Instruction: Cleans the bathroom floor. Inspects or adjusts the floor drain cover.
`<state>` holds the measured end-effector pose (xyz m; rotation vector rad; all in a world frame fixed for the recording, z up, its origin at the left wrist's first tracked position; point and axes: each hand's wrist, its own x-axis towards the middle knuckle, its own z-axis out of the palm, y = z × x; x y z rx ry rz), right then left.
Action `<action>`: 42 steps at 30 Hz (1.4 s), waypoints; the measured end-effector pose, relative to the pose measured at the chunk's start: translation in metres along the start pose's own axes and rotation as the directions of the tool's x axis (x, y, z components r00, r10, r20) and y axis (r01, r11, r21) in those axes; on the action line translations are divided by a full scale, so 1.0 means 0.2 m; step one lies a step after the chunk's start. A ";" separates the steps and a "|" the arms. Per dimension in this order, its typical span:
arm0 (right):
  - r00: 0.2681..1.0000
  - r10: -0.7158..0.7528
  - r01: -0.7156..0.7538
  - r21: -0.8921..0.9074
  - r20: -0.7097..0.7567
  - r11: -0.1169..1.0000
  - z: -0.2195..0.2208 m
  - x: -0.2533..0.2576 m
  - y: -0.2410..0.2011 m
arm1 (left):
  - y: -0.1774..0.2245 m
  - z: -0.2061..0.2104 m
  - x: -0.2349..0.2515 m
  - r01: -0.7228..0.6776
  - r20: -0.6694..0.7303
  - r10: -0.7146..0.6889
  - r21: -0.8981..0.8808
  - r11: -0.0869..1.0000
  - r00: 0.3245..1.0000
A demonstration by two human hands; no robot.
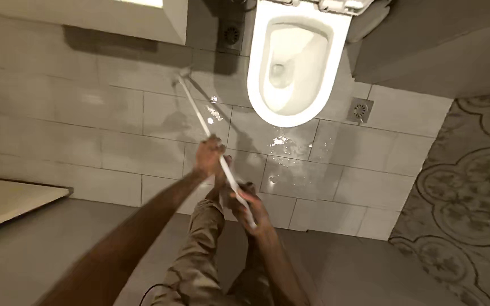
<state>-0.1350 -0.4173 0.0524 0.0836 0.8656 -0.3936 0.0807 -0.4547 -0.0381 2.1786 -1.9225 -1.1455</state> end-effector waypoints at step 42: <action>0.922 0.370 -0.367 -0.544 -0.109 0.755 -0.74 -0.71 -1.34 | 1.39 0.50 0.11 0.445 0.141 -0.424 -0.360 0.820 0.895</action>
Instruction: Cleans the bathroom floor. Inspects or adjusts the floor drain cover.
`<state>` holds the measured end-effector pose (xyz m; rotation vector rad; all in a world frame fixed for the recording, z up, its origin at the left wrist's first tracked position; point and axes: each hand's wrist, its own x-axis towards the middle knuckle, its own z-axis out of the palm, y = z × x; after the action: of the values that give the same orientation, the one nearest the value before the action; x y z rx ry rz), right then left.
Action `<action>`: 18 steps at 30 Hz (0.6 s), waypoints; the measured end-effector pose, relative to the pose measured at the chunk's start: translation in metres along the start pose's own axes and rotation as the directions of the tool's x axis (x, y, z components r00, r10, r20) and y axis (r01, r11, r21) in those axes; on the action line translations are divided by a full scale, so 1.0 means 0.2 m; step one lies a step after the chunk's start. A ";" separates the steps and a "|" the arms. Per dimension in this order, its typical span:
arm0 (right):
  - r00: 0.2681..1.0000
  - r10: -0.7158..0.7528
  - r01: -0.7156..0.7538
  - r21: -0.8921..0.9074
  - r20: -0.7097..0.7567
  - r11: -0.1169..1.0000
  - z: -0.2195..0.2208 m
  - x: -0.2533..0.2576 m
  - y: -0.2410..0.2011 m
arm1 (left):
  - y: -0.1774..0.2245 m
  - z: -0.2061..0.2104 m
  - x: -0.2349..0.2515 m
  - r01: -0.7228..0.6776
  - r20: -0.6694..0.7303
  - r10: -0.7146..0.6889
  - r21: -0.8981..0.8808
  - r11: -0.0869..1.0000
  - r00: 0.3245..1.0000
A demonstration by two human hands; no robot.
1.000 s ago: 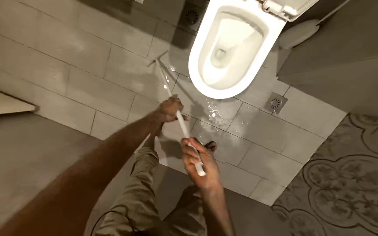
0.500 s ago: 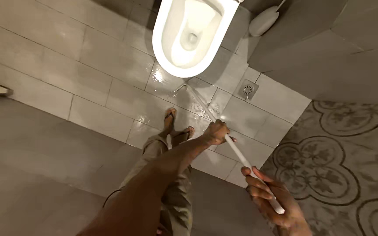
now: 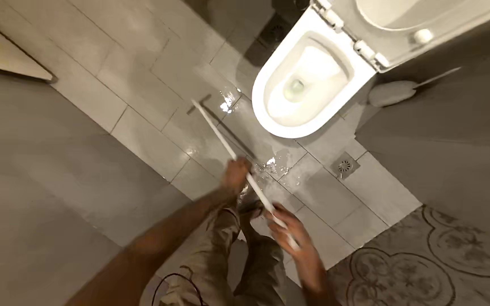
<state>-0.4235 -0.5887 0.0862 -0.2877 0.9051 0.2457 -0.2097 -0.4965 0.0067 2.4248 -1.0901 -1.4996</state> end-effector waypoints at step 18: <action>0.996 0.050 -0.007 0.487 -0.074 0.874 -0.12 -0.39 0.08 | 0.29 0.43 0.07 -0.295 -0.081 0.292 -0.021 0.955 0.953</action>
<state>-0.4922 -0.5889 0.1316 0.1868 1.0237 0.0254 -0.3054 -0.5247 -0.0231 2.1606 -1.3276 -1.3072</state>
